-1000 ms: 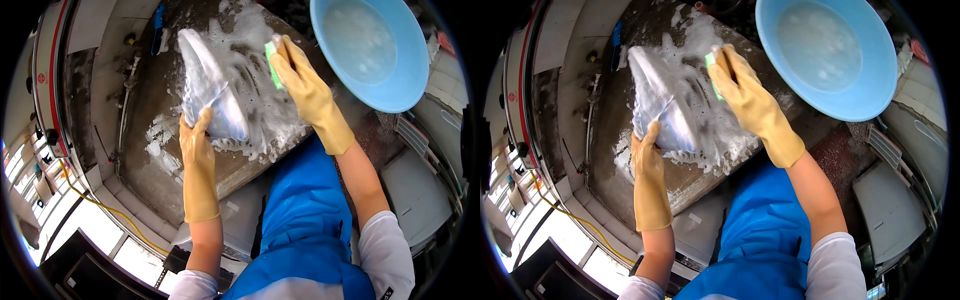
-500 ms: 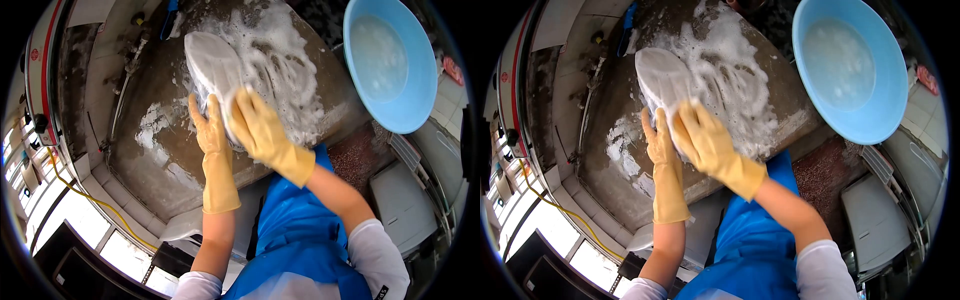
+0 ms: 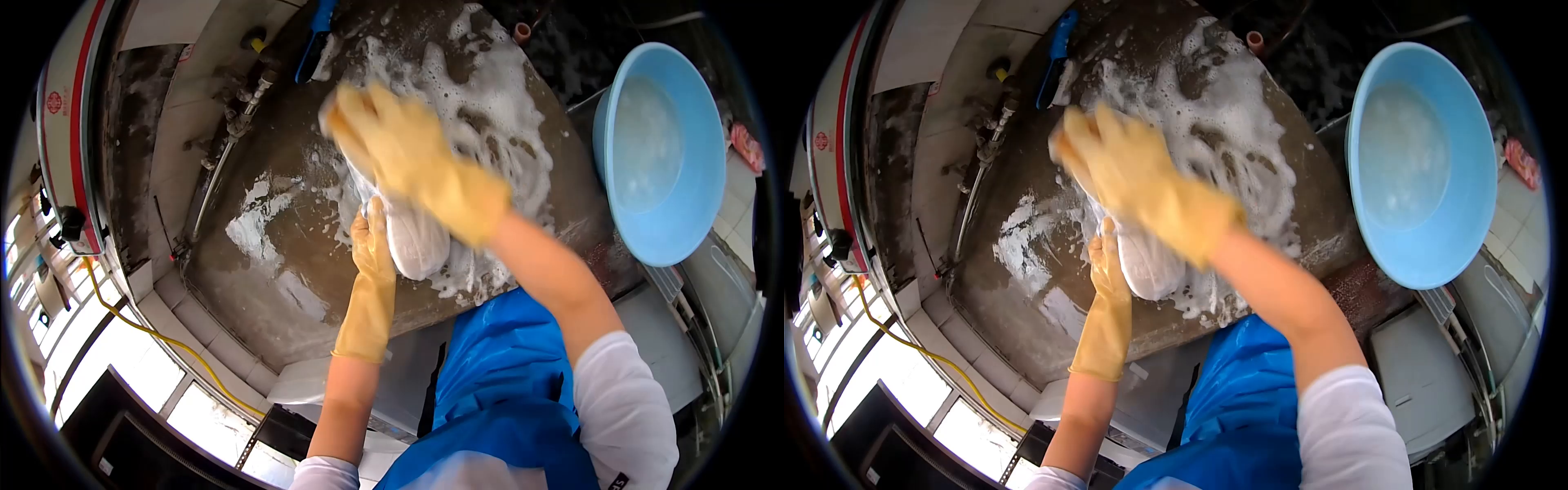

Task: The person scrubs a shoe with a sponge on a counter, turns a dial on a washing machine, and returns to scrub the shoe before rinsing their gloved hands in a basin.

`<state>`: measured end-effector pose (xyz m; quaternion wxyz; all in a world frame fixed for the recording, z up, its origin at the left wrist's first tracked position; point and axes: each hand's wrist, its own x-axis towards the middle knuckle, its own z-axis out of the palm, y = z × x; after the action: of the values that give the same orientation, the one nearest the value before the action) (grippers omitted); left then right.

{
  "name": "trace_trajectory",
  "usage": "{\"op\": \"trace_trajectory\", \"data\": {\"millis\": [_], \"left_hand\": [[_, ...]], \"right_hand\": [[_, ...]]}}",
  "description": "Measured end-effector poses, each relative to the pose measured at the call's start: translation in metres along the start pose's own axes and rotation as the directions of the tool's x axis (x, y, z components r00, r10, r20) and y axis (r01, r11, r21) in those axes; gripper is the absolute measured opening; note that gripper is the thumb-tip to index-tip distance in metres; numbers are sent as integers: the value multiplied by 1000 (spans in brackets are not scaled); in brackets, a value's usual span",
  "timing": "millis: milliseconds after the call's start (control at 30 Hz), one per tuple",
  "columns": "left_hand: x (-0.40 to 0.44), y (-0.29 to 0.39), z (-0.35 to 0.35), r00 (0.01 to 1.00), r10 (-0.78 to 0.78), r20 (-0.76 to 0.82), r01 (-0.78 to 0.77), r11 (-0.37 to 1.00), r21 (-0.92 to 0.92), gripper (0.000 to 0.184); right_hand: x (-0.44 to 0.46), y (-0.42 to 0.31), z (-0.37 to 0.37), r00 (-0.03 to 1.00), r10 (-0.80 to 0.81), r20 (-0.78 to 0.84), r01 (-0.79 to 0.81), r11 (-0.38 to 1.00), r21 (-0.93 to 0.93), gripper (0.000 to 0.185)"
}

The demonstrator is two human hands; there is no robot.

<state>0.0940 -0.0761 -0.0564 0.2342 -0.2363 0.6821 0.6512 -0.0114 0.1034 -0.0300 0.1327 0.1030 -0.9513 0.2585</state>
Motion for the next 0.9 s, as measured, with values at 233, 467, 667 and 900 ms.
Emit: {"op": "trace_trajectory", "data": {"millis": [233,467,667,900], "left_hand": [[-2,8,8,999,-41,-10,39,994,-98,44],[-4,12,12,997,1,-80,-1,1000,-4,47],[-2,10,13,991,-76,-110,73,997,-32,50],[-4,11,11,997,-72,5,72,988,-140,45]], "right_hand": [[39,14,35,992,-47,-116,71,975,210,46],[3,-1,-26,983,-31,182,-20,962,272,39],[69,70,56,974,-200,-102,224,894,388,41],[-37,18,-31,975,36,219,-117,923,366,33]]}}
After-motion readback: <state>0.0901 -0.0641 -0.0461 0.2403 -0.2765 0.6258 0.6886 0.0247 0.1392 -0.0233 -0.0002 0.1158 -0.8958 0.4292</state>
